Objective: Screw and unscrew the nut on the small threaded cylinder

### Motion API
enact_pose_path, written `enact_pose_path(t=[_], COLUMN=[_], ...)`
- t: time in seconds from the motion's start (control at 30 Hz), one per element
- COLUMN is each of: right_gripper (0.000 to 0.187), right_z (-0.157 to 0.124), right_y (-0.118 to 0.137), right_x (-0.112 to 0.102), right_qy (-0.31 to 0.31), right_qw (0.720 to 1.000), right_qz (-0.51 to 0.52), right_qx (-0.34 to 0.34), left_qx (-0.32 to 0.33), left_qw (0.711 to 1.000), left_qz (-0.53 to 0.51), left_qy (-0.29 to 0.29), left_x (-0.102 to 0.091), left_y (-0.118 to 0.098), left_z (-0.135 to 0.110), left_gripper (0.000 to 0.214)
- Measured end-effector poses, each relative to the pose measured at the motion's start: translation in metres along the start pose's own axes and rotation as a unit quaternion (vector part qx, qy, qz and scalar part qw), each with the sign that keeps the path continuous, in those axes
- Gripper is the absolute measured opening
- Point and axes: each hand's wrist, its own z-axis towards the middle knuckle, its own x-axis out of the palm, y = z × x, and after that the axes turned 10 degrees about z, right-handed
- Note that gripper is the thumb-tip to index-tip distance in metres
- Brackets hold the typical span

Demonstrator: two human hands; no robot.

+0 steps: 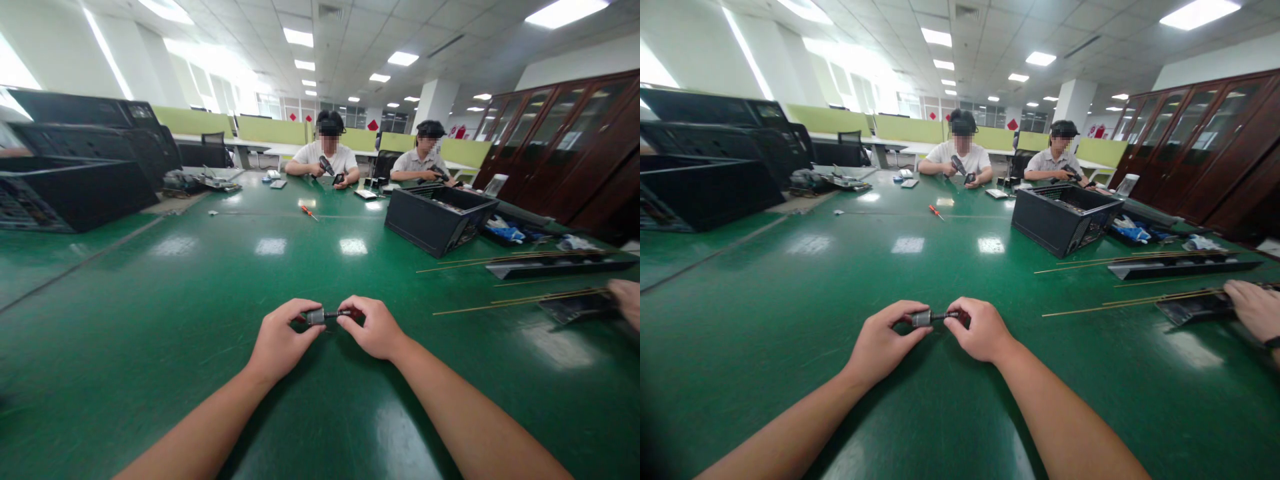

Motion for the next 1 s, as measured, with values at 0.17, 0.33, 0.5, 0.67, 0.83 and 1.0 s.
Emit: enact_pose_path(t=[0.17, 0.33, 0.5, 0.67, 0.83, 1.0], right_gripper=[0.009, 0.009, 0.009, 0.009, 0.009, 0.010], right_z=[0.0000, 0.0000, 0.0000, 0.0002, 0.0005, 0.0007], right_y=[0.0000, 0.0006, -0.0002, 0.0001, 0.0009, -0.0001], right_x=[-0.0003, -0.0009, -0.0011, -0.0020, -0.0029, -0.0031], right_qy=[-0.001, 0.004, -0.005, -0.011, -0.011, -0.011], right_qw=[1.000, 1.000, 1.000, 1.000, 1.000, 1.000], right_qz=[-0.002, -0.004, 0.000, 0.003, 0.004, 0.005], right_qx=[0.002, 0.002, 0.004, 0.005, 0.009, 0.016], left_qx=[0.002, 0.002, -0.005, -0.012, -0.015, -0.022], left_qw=[1.000, 1.000, 1.000, 1.000, 1.000, 1.000], left_qz=[-0.002, -0.009, -0.014, -0.015, -0.014, -0.010], left_qy=[-0.001, 0.000, 0.001, 0.003, 0.006, 0.008], left_x=[-0.0008, -0.0006, -0.0001, 0.0002, -0.0002, 0.0000], left_y=[-0.0009, 0.0002, 0.0017, 0.0018, 0.0016, 0.0023], left_z=[0.0008, 0.0014, 0.0004, 0.0005, 0.0012, 0.0010], left_gripper=[0.024, 0.025, 0.026, 0.026, 0.026, 0.027])
